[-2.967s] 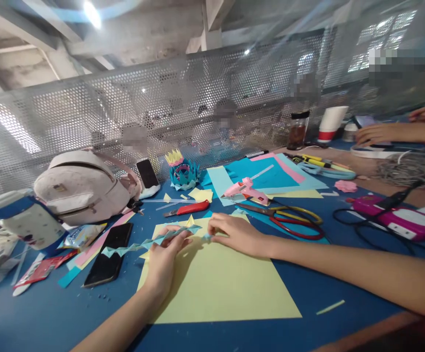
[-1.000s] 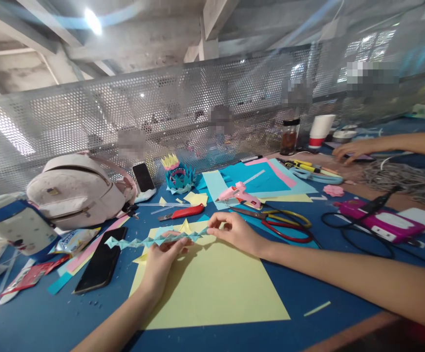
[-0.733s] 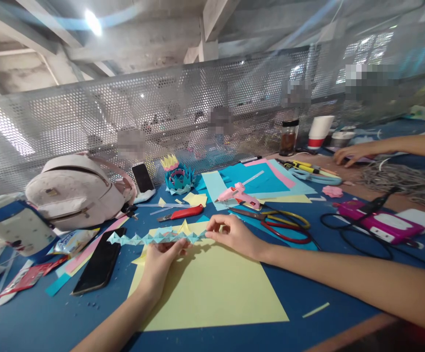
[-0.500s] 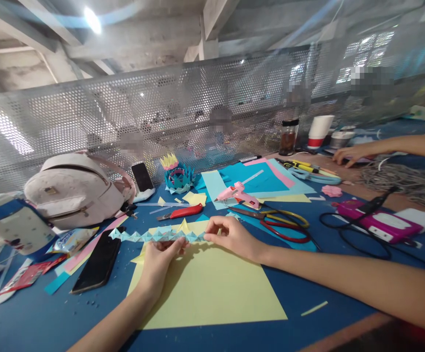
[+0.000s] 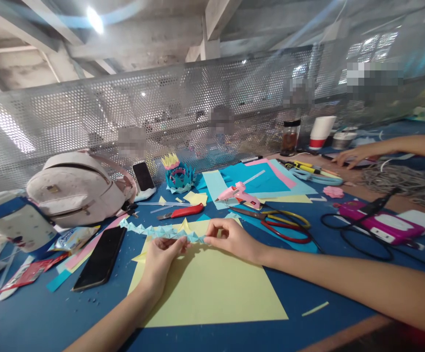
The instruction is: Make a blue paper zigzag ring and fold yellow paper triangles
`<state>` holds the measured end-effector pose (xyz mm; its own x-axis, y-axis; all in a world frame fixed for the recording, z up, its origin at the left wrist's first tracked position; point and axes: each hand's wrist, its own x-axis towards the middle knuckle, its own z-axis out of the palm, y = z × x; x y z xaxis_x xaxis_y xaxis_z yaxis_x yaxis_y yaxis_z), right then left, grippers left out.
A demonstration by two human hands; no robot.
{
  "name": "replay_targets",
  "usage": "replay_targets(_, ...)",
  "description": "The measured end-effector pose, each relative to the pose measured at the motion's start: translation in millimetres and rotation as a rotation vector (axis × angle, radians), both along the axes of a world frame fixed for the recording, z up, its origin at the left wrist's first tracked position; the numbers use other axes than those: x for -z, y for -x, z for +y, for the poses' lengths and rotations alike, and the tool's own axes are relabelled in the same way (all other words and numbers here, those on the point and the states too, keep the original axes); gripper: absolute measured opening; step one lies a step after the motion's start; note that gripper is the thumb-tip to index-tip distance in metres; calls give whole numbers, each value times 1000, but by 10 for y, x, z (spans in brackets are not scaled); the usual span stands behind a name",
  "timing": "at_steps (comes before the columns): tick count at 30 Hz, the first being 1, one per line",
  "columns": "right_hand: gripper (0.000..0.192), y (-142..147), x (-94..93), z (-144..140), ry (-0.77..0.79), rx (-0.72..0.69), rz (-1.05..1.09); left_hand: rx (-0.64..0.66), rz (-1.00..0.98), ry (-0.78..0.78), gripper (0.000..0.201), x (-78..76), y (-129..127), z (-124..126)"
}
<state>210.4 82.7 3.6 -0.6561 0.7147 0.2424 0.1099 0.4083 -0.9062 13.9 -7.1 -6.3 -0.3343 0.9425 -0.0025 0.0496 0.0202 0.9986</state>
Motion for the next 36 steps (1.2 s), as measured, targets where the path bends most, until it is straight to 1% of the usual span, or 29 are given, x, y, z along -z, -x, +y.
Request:
replay_targets(7,25,11,6,5,-10,-17,-10,-10,7,9,36,4,5,16)
replay_targets(14,24,22,26,11,-10,-17,-26,-20,14,27,39,-64,-32,-5)
replay_targets(19,24,28,64,22,-2,-22,-5,-10,-26,-13,38,-52,-35,-12)
replay_targets(26,22,36,72,-7,-20,-36,7,13,76,56,38,-53,-50,-20)
replay_targets(32,22,40,50,-32,7,-51,-7,-30,63,20,38,-50,-69,-9)
replay_targets(36,24,41,29,-51,38,-72,-13,-59,82,24,40,-70,-83,-13)
